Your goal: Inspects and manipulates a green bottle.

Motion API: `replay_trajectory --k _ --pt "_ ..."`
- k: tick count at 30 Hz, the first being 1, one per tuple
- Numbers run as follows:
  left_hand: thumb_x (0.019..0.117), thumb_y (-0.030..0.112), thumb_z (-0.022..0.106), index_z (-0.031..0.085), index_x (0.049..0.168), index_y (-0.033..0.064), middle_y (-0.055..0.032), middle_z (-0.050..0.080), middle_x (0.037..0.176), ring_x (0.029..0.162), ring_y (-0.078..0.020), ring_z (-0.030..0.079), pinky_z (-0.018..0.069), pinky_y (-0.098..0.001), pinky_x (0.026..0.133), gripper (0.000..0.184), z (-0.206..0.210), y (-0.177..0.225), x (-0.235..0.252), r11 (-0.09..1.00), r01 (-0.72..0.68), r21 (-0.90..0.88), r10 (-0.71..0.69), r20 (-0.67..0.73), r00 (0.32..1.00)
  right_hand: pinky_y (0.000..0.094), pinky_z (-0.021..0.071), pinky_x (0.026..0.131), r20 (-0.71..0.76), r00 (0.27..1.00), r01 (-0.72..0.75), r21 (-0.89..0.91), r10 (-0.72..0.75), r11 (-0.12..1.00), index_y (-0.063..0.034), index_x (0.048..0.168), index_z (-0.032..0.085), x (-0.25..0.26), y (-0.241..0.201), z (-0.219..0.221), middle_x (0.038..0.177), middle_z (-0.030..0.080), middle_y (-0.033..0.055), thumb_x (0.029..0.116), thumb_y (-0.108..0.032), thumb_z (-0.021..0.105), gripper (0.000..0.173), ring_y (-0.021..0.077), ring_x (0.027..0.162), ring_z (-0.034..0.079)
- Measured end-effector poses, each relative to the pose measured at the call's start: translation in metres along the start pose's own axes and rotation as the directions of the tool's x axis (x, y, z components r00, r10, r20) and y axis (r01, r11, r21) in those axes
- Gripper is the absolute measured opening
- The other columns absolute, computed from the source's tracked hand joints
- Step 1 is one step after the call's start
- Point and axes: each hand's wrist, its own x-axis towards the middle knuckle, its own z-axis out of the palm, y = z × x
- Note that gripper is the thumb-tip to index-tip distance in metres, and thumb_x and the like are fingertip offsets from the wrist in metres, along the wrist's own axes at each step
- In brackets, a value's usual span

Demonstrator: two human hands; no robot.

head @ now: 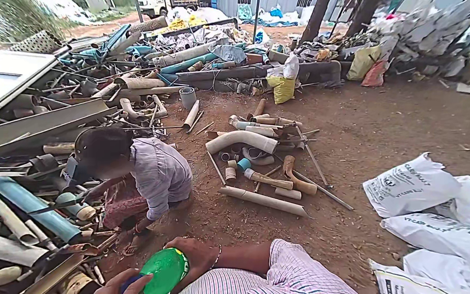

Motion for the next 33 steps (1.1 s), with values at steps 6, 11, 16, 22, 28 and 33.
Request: replay_trajectory --k 6,11,16,22,28,33 --pt "0.0992 0.011 0.06 0.071 0.118 -0.005 -0.0334 0.064 0.111 0.091 -0.0461 0.069 0.0585 -0.0528 0.077 0.027 0.008 0.014 0.008 0.997 0.072 0.034 -0.066 -0.153 0.986 0.0454 0.0553 0.096 -0.004 0.999 -0.049 -0.007 0.049 0.999 0.0138 0.131 0.053 -0.003 -0.005 -0.009 0.122 0.063 0.0307 0.0635 -0.033 0.094 0.092 0.0348 0.11 0.066" --pt "0.1057 0.017 0.044 0.073 0.11 0.0023 -0.0235 0.064 0.11 0.096 -0.0219 0.065 0.0539 -0.0249 0.083 0.033 0.001 0.008 0.014 1.0 0.016 0.0 -0.015 -0.447 0.894 0.0367 0.0541 0.099 -0.126 0.992 -0.006 -0.008 0.005 1.0 0.0135 0.13 0.052 -0.005 0.0 -0.013 0.12 0.065 0.0272 0.0647 -0.035 0.091 0.09 0.0248 0.112 0.067" --pt "0.094 0.009 0.039 0.063 0.083 0.0113 0.0058 0.06 0.087 0.076 0.0063 0.053 0.0434 -0.0091 0.067 0.027 -0.004 -0.013 0.025 0.904 -0.089 -0.419 -0.115 -0.437 0.892 0.0236 0.0499 0.104 -0.245 0.968 0.05 0.009 -0.046 0.999 0.0153 0.131 0.049 0.014 -0.014 -0.028 0.124 0.066 0.022 0.0677 -0.034 0.09 0.091 0.0089 0.117 0.064" --pt "0.1034 0.036 0.052 0.063 0.097 0.0142 0.0106 0.055 0.088 0.076 0.0095 0.05 0.0402 -0.0079 0.065 0.025 -0.029 0.009 0.03 0.839 -0.192 -0.509 -0.028 -0.393 0.919 0.0184 0.0475 0.107 -0.333 0.928 0.168 -0.034 -0.169 0.985 0.005 0.136 0.048 0.051 -0.039 -0.048 0.129 0.065 0.0058 0.0696 -0.038 0.09 0.09 -0.0035 0.121 0.058" --pt "0.0969 0.038 0.067 0.063 0.118 0.0095 0.0018 0.053 0.091 0.074 0.0073 0.045 0.0353 -0.0046 0.061 0.036 -0.067 0.052 0.035 0.913 -0.35 -0.209 0.195 -0.53 0.825 0.0197 0.0471 0.109 -0.365 0.857 0.339 -0.133 -0.364 0.931 -0.0145 0.143 0.047 0.088 -0.078 -0.072 0.135 0.061 -0.0096 0.074 -0.042 0.089 0.085 -0.0047 0.126 0.055" --pt "0.101 0.032 0.065 0.067 0.118 0.0172 0.0142 0.065 0.114 0.096 0.0106 0.056 0.0462 -0.0102 0.084 0.022 -0.146 0.078 -0.015 0.91 -0.379 -0.167 0.171 -0.682 0.711 0.0233 0.0465 0.109 -0.391 0.786 0.42 -0.229 -0.478 0.878 0.0064 0.133 0.052 0.11 -0.102 -0.095 0.125 0.068 0.0122 0.0685 -0.053 0.089 0.095 0.0055 0.123 0.06"
